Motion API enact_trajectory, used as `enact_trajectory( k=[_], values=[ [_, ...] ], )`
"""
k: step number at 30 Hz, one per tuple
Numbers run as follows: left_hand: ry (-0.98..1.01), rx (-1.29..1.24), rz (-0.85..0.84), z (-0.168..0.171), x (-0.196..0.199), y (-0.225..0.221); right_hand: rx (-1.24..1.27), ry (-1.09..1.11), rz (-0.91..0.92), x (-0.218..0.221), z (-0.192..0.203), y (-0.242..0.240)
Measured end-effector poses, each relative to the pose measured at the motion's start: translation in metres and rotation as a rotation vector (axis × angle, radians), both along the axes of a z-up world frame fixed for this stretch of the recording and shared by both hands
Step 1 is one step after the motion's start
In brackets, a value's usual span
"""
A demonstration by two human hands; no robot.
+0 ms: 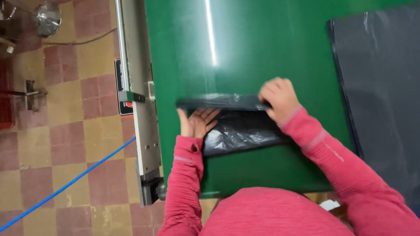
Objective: Folding black plastic bags into small rectangles and placing them in a collection basket.
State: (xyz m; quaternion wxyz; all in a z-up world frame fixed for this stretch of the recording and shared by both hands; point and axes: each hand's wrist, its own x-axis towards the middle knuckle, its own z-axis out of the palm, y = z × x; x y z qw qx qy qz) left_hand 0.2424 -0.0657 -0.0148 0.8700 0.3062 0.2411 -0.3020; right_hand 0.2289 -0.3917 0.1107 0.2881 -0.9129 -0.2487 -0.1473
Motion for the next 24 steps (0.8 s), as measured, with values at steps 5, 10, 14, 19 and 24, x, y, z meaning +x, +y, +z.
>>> enact_trajectory(
  k=[5, 10, 14, 19, 24],
  values=[
    [-0.244, 0.093, 0.048, -0.046, -0.038, 0.047, -0.106, -0.013, -0.064, -0.094, -0.049, -0.003],
    [-0.766, 0.91, 0.11, 0.001, -0.087, 0.048, -0.26, -0.017, -0.165, -0.125, -0.039, 0.011],
    [-1.727, 1.742, -0.293, 0.084, -0.118, 0.043, -0.359, 0.009, -0.133, -0.131, -0.001, 0.059],
    [-1.818, 1.924, -1.005, 0.02, -0.123, 0.046, -0.2, 0.073, 0.079, -0.15, -0.05, 0.115],
    [-1.491, 0.786, -1.096, 0.087, -0.112, -0.007, -0.005, 0.128, 0.115, -0.203, -0.142, 0.094]
  ],
)
